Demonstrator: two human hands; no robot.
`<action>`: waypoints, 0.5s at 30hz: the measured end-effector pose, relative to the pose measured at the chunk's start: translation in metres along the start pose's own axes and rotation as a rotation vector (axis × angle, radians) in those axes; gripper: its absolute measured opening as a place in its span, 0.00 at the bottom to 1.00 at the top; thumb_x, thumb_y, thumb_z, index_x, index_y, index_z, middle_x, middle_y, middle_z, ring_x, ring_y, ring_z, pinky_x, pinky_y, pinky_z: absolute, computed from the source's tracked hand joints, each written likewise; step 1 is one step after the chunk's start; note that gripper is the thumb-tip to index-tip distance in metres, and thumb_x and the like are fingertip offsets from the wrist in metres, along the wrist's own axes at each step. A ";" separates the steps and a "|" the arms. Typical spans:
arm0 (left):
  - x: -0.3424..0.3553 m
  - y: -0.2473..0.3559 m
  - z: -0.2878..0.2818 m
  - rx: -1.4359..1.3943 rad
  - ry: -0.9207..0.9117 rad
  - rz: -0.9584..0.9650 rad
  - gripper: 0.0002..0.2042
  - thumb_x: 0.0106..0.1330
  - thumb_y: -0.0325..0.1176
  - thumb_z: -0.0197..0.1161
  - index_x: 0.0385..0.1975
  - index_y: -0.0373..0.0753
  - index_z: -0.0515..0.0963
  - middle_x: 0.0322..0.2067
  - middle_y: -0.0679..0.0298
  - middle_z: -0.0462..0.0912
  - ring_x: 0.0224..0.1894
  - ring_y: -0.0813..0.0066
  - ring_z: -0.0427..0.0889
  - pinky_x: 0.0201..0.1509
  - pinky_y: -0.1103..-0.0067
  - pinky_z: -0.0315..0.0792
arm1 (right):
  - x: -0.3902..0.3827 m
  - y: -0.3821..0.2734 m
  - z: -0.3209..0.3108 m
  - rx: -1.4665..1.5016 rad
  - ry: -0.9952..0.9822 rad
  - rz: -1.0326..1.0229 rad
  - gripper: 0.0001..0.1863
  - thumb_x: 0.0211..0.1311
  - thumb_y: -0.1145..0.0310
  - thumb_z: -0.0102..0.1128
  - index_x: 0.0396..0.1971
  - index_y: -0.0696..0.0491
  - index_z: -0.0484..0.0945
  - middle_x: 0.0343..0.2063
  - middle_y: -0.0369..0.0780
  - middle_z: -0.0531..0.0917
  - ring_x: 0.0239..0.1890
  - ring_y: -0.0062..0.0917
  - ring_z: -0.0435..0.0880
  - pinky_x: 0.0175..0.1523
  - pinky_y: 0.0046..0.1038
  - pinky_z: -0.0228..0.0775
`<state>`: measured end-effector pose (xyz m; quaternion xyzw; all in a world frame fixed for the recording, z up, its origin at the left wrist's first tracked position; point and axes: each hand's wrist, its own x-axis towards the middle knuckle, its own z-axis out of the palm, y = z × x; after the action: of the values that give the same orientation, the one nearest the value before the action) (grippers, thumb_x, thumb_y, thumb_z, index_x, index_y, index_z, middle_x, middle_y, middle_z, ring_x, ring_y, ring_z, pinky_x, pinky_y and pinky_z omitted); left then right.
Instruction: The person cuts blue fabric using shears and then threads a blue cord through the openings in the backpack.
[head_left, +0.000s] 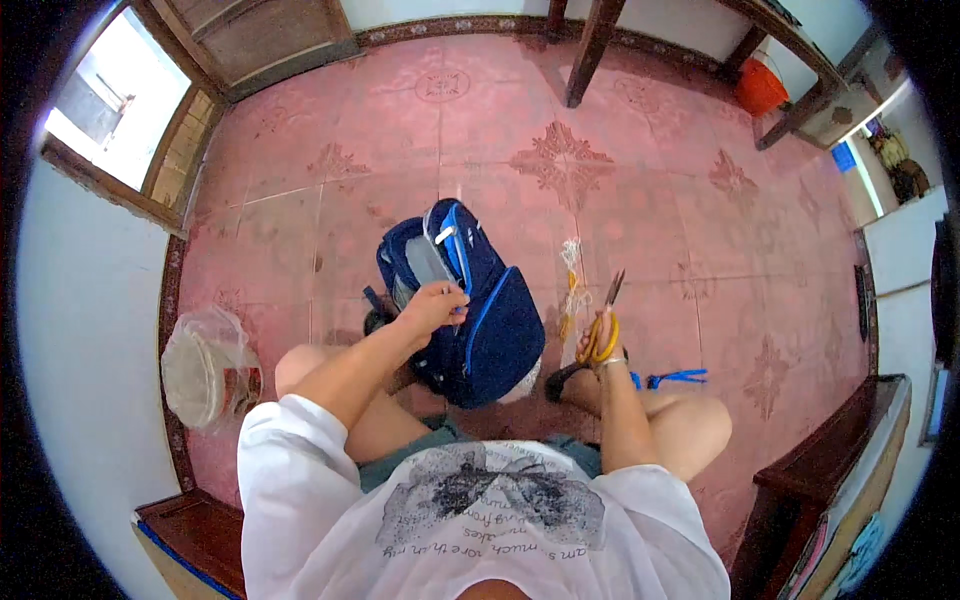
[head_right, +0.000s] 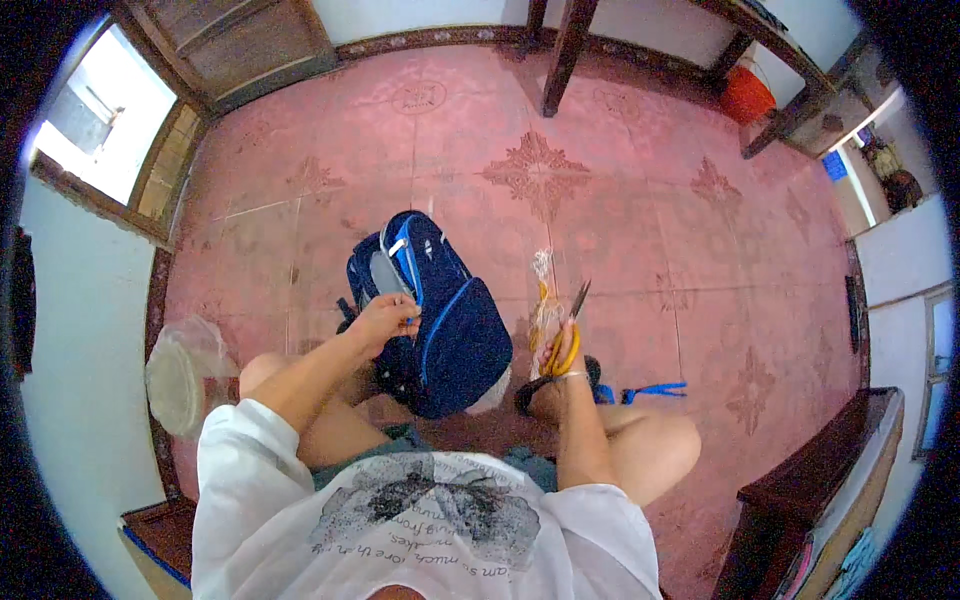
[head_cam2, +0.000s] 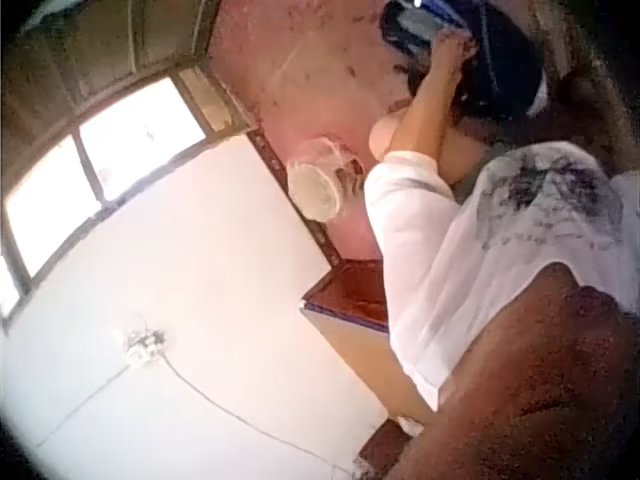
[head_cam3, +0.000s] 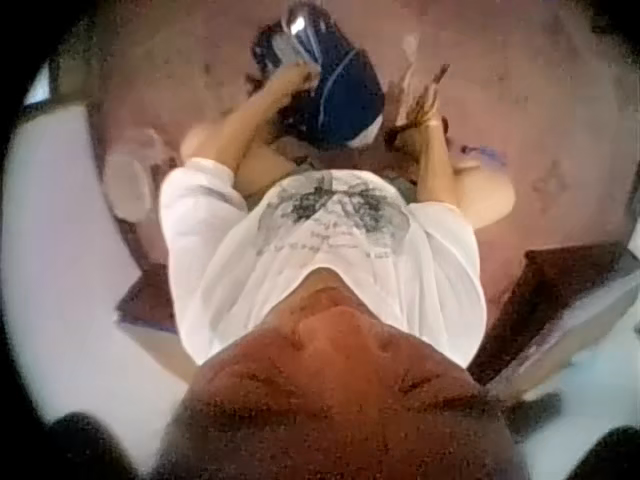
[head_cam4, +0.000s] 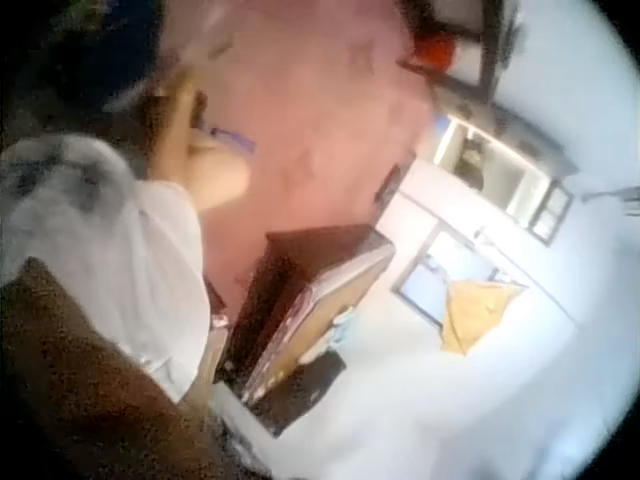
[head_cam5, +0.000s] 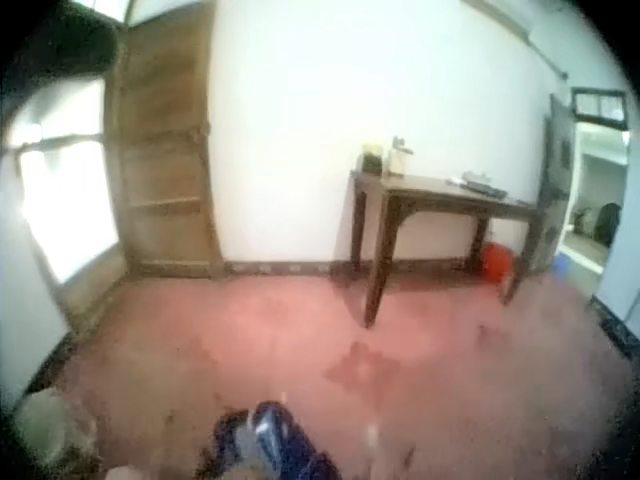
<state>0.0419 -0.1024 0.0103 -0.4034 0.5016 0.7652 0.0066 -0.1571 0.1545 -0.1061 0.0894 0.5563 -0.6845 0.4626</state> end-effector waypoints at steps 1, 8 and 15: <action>-0.002 -0.003 0.000 0.004 -0.002 -0.006 0.03 0.54 0.29 0.56 0.22 0.40 0.70 0.23 0.68 0.71 0.24 0.81 0.71 0.30 0.85 0.71 | -0.011 -0.006 0.008 0.006 0.005 0.003 0.28 0.52 0.42 0.44 0.43 0.49 0.60 0.20 0.35 0.66 0.16 0.22 0.65 0.18 0.25 0.62; -0.008 -0.017 -0.004 0.166 0.047 0.069 0.03 0.54 0.27 0.53 0.27 0.37 0.68 0.22 0.64 0.74 0.22 0.78 0.73 0.25 0.83 0.70 | -0.060 0.011 0.062 -0.133 -0.187 0.120 0.28 0.52 0.39 0.40 0.32 0.52 0.66 0.23 0.38 0.70 0.19 0.23 0.71 0.27 0.26 0.70; 0.011 -0.022 -0.022 0.492 0.160 0.045 0.04 0.51 0.28 0.57 0.20 0.37 0.71 0.16 0.65 0.73 0.17 0.80 0.70 0.19 0.83 0.65 | -0.097 0.064 0.106 -0.219 -0.519 0.151 0.25 0.56 0.44 0.38 0.46 0.46 0.60 0.23 0.36 0.72 0.21 0.19 0.73 0.26 0.20 0.68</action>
<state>0.0571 -0.1131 -0.0170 -0.4379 0.6802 0.5859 0.0478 -0.0143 0.1197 -0.0492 -0.0980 0.4814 -0.5840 0.6462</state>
